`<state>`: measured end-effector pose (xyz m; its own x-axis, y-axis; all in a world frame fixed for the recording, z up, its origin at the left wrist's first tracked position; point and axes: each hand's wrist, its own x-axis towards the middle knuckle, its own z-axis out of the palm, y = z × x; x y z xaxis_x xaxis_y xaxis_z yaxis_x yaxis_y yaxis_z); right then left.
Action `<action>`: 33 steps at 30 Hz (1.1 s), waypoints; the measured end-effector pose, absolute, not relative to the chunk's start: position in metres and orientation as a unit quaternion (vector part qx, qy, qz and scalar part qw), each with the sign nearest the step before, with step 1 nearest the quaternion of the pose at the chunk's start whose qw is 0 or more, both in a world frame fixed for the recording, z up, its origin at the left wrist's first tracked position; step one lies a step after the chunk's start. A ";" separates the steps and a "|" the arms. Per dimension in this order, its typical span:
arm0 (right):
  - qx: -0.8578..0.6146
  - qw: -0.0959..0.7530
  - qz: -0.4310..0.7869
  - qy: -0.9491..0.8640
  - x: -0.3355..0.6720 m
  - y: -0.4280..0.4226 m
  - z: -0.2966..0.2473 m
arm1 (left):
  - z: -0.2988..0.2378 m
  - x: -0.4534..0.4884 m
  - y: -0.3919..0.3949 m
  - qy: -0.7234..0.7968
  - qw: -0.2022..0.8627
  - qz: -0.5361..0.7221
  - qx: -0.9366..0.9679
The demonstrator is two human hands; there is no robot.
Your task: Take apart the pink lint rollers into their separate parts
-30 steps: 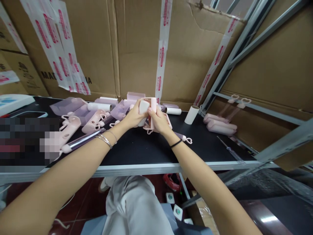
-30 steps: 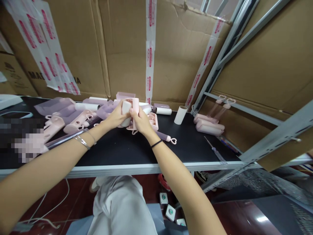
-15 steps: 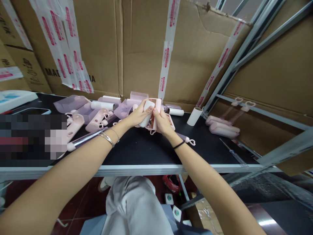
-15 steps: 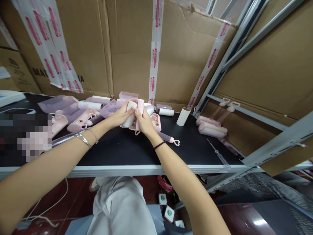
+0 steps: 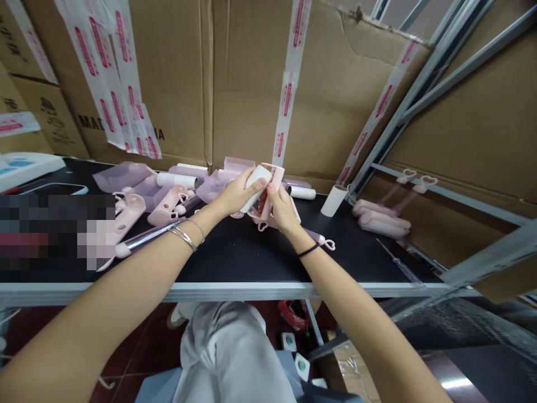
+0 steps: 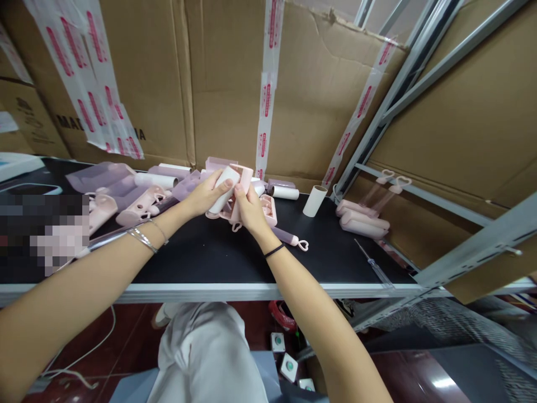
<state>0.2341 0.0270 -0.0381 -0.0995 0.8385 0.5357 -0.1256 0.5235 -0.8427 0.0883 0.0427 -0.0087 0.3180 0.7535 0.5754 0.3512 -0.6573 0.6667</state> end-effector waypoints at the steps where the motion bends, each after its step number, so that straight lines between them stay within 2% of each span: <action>1: -0.290 0.609 0.396 -0.624 0.234 0.027 -0.038 | -0.009 0.089 0.043 0.365 0.221 0.470 0.773; 6: -0.321 0.592 0.380 -0.634 0.234 0.027 -0.039 | -0.010 0.091 0.044 0.362 0.266 0.511 0.733; 14: -0.363 0.592 0.274 -0.665 0.219 0.028 -0.027 | -0.012 0.093 0.045 0.395 0.296 0.536 0.685; 21: -0.502 0.557 0.241 -0.616 0.177 0.034 -0.010 | -0.008 0.083 0.054 0.411 0.370 0.614 0.564; 26: -0.519 0.527 0.227 -0.633 0.172 0.036 -0.010 | -0.007 0.082 0.057 0.441 0.345 0.637 0.530; 33: -0.494 0.552 0.204 -0.640 0.167 0.036 -0.012 | 0.002 0.080 0.048 0.444 0.311 0.648 0.535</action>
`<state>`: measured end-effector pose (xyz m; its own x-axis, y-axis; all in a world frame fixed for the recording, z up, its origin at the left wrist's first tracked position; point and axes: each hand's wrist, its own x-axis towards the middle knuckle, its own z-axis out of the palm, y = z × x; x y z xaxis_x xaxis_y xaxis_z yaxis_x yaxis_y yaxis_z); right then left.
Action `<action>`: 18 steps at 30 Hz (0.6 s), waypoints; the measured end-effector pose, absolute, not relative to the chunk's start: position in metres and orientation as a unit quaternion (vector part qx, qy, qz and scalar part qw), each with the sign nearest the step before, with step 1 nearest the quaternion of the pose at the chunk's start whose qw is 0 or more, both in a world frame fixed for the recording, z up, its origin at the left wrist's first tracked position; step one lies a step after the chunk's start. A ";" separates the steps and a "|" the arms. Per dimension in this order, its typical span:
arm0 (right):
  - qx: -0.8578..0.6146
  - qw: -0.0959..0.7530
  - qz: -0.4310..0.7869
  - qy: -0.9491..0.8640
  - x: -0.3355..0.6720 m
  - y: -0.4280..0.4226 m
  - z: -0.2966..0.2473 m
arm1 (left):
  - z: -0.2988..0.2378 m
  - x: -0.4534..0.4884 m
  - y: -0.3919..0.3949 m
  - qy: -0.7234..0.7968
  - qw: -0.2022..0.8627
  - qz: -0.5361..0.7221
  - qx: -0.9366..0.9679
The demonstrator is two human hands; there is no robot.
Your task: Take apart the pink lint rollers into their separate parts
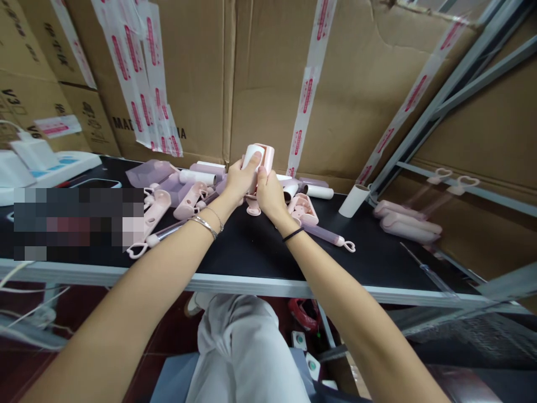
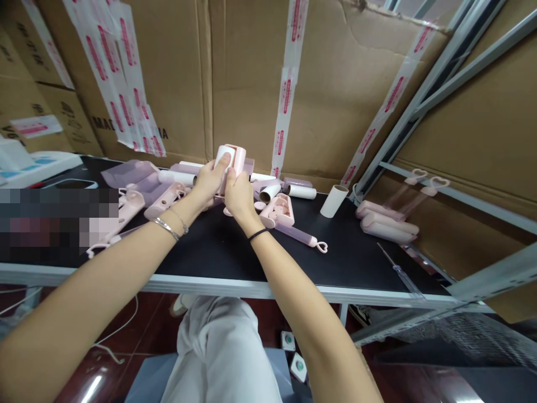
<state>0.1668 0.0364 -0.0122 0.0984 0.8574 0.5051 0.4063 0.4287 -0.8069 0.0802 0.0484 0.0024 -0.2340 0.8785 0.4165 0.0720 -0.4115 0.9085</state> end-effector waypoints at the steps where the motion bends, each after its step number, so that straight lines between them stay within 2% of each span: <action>1: -0.488 0.557 0.209 -0.638 0.165 0.037 -0.013 | 0.003 0.079 0.048 0.445 0.310 0.647 0.536; 6: -0.477 0.557 0.213 -0.645 0.164 0.039 -0.016 | 0.005 0.079 0.049 0.454 0.321 0.641 0.530; 13: -0.463 0.577 0.192 -0.645 0.167 0.032 -0.024 | -0.001 0.079 0.051 0.433 0.275 0.632 0.581; 18: -0.449 0.607 0.178 -0.631 0.170 0.033 -0.034 | -0.008 0.083 0.053 0.416 0.330 0.622 0.576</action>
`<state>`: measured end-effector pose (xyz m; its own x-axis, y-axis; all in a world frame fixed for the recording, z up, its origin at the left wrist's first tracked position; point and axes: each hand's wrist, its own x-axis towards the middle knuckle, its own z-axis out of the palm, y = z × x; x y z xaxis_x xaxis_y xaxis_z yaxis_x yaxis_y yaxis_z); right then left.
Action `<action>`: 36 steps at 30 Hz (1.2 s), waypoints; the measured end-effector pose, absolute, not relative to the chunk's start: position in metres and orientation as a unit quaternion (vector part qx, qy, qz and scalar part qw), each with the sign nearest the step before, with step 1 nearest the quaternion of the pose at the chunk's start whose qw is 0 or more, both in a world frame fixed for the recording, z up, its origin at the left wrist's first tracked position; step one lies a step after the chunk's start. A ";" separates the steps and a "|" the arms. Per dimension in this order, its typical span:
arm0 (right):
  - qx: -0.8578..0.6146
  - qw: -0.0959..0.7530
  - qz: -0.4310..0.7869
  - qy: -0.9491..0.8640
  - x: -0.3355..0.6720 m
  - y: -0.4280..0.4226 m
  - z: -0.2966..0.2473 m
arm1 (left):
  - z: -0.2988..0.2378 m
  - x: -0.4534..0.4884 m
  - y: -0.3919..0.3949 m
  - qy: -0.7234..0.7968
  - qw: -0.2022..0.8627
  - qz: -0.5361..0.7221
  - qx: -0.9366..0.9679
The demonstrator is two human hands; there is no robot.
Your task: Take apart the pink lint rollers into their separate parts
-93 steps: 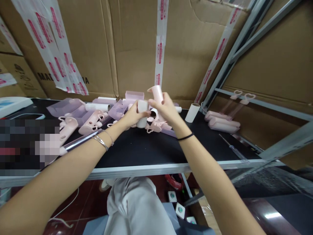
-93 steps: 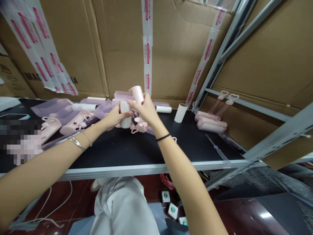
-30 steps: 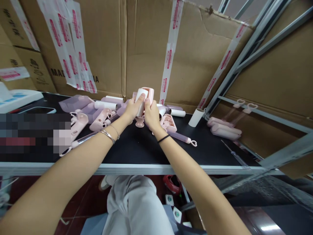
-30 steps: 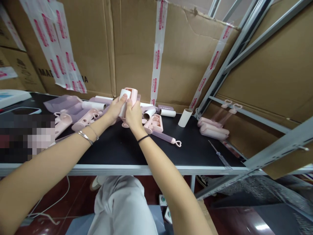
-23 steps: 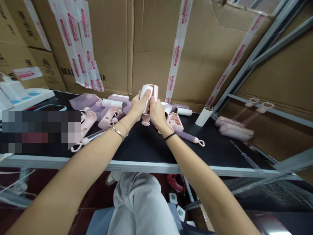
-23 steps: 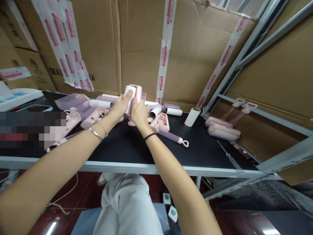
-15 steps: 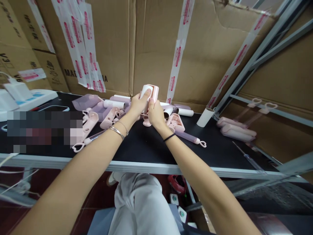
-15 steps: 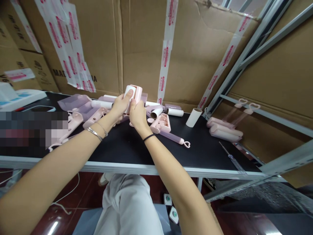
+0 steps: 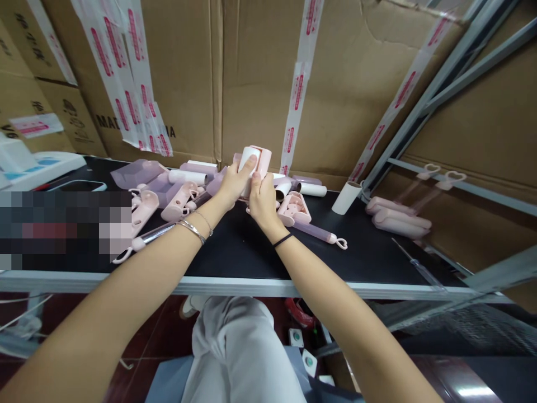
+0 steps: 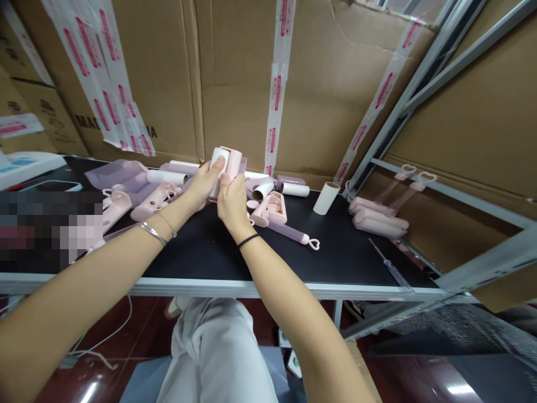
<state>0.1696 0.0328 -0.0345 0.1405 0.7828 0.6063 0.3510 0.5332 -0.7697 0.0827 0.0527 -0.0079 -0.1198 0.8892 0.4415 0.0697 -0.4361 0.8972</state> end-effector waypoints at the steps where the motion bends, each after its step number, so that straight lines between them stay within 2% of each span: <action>1: -0.443 0.613 0.176 -0.630 0.170 0.033 -0.035 | -0.008 0.084 0.052 0.413 0.348 0.616 0.573; 6: -0.432 0.625 0.181 -0.625 0.173 0.029 -0.032 | -0.005 0.088 0.049 0.379 0.416 0.608 0.560; 13: -0.429 0.623 0.200 -0.623 0.174 0.030 -0.033 | -0.005 0.092 0.045 0.390 0.407 0.607 0.560; 29: -0.450 0.627 0.207 -0.601 0.174 0.033 -0.035 | -0.004 0.095 0.043 0.340 0.497 0.595 0.532; 36: -0.497 0.569 0.190 -0.627 0.177 0.033 -0.026 | -0.005 0.093 0.047 0.364 0.500 0.602 0.505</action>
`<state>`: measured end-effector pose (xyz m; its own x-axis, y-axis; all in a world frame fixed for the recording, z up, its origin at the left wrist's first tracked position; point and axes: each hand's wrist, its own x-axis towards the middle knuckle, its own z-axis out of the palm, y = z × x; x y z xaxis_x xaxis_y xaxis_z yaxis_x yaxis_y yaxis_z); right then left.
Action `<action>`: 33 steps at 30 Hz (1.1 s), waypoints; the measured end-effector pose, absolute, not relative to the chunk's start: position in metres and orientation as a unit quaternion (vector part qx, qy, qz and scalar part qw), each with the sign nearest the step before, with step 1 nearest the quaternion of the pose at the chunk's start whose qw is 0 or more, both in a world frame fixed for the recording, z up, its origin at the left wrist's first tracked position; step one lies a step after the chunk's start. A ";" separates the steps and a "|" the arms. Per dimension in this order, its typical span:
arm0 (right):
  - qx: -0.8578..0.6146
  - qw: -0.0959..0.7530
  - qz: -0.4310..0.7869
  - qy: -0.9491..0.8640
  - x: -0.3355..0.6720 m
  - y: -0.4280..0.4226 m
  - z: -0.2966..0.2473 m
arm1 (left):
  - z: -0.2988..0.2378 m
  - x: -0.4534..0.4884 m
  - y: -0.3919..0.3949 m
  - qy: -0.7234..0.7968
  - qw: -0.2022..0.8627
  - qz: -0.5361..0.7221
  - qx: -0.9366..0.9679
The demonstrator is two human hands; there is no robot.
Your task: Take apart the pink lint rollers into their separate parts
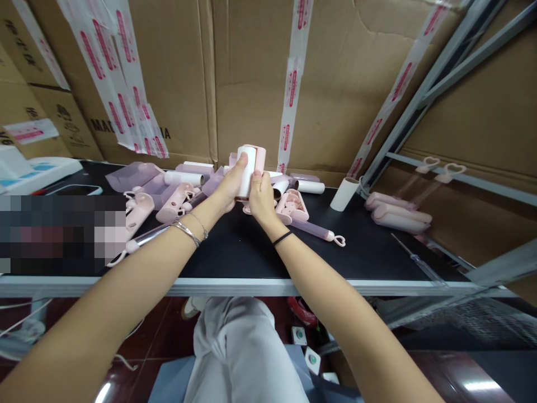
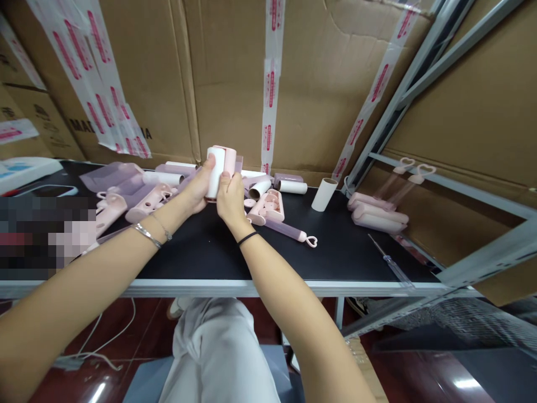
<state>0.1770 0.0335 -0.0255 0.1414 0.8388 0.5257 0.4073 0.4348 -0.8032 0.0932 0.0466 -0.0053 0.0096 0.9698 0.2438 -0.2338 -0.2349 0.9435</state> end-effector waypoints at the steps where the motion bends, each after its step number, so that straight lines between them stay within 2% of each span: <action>1: -0.504 0.559 0.186 -0.632 0.178 0.034 -0.025 | -0.006 0.093 0.047 0.370 0.499 0.601 0.502; 8: -0.523 0.494 0.146 -0.679 0.185 0.035 -0.021 | -0.005 0.093 0.049 0.378 0.508 0.614 0.472; 14: -0.514 0.511 0.036 -0.687 0.221 0.006 0.015 | 0.002 0.087 0.049 0.353 0.574 0.642 0.367; 16: -0.539 0.409 -0.019 -0.736 0.246 -0.010 0.025 | 0.004 0.085 0.049 0.345 0.589 0.645 0.343; 18: -0.595 0.250 -0.058 -0.762 0.274 -0.023 0.027 | 0.003 0.084 0.049 0.341 0.589 0.650 0.336; 21: -0.643 0.023 -0.034 -0.765 0.306 -0.032 0.012 | 0.001 0.085 0.047 0.342 0.575 0.657 0.347; 23: -0.635 -0.032 -0.026 -0.771 0.317 -0.032 -0.003 | 0.000 0.086 0.045 0.347 0.564 0.657 0.361; 26: -0.603 -0.024 -0.031 -0.796 0.322 -0.031 -0.013 | 0.000 0.086 0.042 0.347 0.552 0.651 0.391; 29: -0.596 0.014 -0.045 -0.802 0.317 -0.029 0.001 | -0.001 0.086 0.041 0.340 0.551 0.647 0.402; 33: -0.546 0.195 -0.102 -0.808 0.298 -0.011 0.030 | -0.003 0.086 0.044 0.350 0.545 0.650 0.398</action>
<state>0.2982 -0.0106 0.0305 -0.3276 0.8432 0.4263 0.9226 0.3827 -0.0478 0.0858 0.0440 -0.0026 -0.0897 0.9866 0.1360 -0.4296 -0.1615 0.8885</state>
